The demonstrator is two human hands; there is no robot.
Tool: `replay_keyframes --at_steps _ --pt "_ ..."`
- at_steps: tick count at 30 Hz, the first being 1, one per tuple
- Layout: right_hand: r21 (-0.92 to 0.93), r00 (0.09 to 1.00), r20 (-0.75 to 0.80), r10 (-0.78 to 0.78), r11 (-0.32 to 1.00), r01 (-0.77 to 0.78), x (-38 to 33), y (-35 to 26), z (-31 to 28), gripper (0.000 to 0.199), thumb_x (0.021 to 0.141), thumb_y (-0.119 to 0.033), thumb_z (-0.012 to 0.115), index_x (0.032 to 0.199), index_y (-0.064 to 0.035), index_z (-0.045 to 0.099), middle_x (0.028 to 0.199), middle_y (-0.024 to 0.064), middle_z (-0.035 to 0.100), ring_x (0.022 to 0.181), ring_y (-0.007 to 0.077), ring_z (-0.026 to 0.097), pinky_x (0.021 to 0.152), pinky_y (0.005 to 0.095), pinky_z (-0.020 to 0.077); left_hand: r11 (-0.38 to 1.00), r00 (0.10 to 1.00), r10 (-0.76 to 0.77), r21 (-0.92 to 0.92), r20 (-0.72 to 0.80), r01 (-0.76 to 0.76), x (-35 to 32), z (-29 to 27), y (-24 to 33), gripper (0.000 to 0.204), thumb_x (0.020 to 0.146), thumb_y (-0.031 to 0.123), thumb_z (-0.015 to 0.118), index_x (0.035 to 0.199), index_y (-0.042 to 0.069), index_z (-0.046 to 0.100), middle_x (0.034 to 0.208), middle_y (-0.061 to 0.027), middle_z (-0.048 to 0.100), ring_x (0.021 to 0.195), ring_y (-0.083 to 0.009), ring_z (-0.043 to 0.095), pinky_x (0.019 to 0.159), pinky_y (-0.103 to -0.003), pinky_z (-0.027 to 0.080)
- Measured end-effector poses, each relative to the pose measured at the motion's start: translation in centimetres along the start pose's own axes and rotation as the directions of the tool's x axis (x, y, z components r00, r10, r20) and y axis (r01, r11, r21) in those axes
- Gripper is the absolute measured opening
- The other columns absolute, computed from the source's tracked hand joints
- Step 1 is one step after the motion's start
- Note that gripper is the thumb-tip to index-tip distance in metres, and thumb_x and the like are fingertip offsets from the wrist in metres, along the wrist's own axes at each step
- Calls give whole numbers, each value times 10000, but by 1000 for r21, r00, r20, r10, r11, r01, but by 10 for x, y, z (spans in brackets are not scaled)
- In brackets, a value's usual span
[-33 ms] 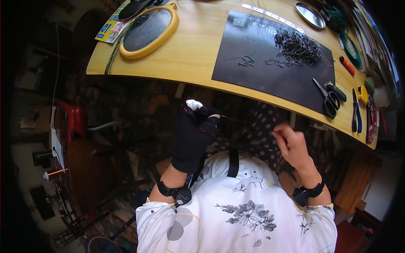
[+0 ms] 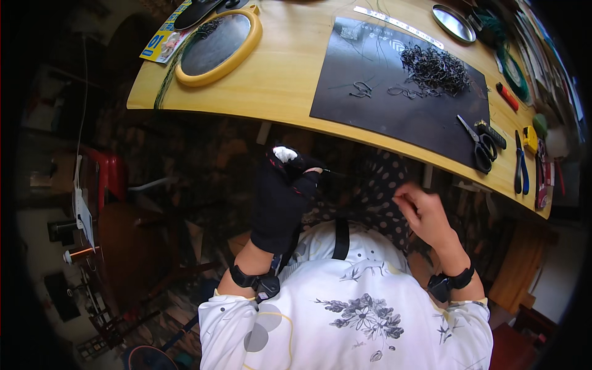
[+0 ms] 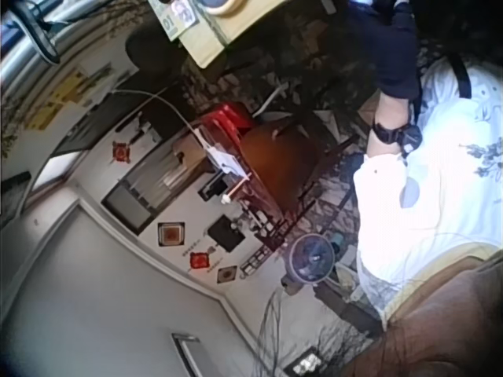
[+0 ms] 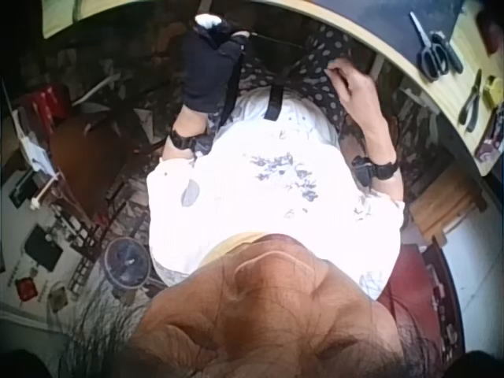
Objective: Assemble fishing rigs by threading swivels and beads onto wire/fishing line and using tools for cutting and crimping.
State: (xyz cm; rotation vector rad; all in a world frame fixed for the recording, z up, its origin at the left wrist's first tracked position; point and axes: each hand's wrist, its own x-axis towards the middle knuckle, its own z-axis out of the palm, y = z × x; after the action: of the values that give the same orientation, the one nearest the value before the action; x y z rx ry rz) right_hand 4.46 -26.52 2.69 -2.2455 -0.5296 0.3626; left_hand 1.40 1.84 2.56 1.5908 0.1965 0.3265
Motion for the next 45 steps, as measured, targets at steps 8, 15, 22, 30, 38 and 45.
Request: replay_keyframes --at_steps 8,15,22,30,38,45 --pt "455 998 50 -43 891 16 24 -43 9 394 859 -88 803 1218 -8 663 952 60 715 610 22 514 569 214 427 903 980 140 387 139 -184 -14 8 13 230 841 -36 754 1000 52 612 934 -42 685 848 -126 641 807 -284 516" --pt "820 986 159 -44 562 -107 42 -47 27 203 1036 -194 616 1028 -10 704 1015 60 710 804 76 633 657 219 524 961 988 146 228 50 -154 -14 12 11 159 835 60 776 960 78 679 860 -66 680 764 -221 679 717 -318 540" --pt "976 987 152 -58 166 -141 41 -52 34 176 1058 -204 590 1003 -46 643 899 42 664 723 79 611 620 204 491 998 984 -6 64 181 -6 -11 14 11 137 861 14 739 955 53 647 868 -64 671 772 -182 657 731 -299 528" --pt "950 994 91 60 293 -104 41 -51 39 128 1025 -152 626 984 -33 652 808 7 651 606 37 461 557 192 374 994 988 34 99 152 -49 -16 12 2 151 856 -11 734 967 54 655 876 -60 684 785 -169 655 721 -311 522" --pt "975 978 182 103 112 -193 18 -21 18 214 1040 -165 558 971 8 664 1052 175 695 669 129 643 558 237 520 996 995 57 60 83 -62 0 -2 -8 228 838 -87 679 1016 49 639 880 -64 701 805 -150 661 730 -295 529" --pt "611 955 -50 293 765 -203 3 -20 13 121 913 16 669 1025 -11 708 1025 58 666 699 42 588 604 178 468 905 929 -124 -345 350 250 2 -1 5 430 834 -97 712 1204 47 546 953 -78 687 858 -138 644 787 -275 517"
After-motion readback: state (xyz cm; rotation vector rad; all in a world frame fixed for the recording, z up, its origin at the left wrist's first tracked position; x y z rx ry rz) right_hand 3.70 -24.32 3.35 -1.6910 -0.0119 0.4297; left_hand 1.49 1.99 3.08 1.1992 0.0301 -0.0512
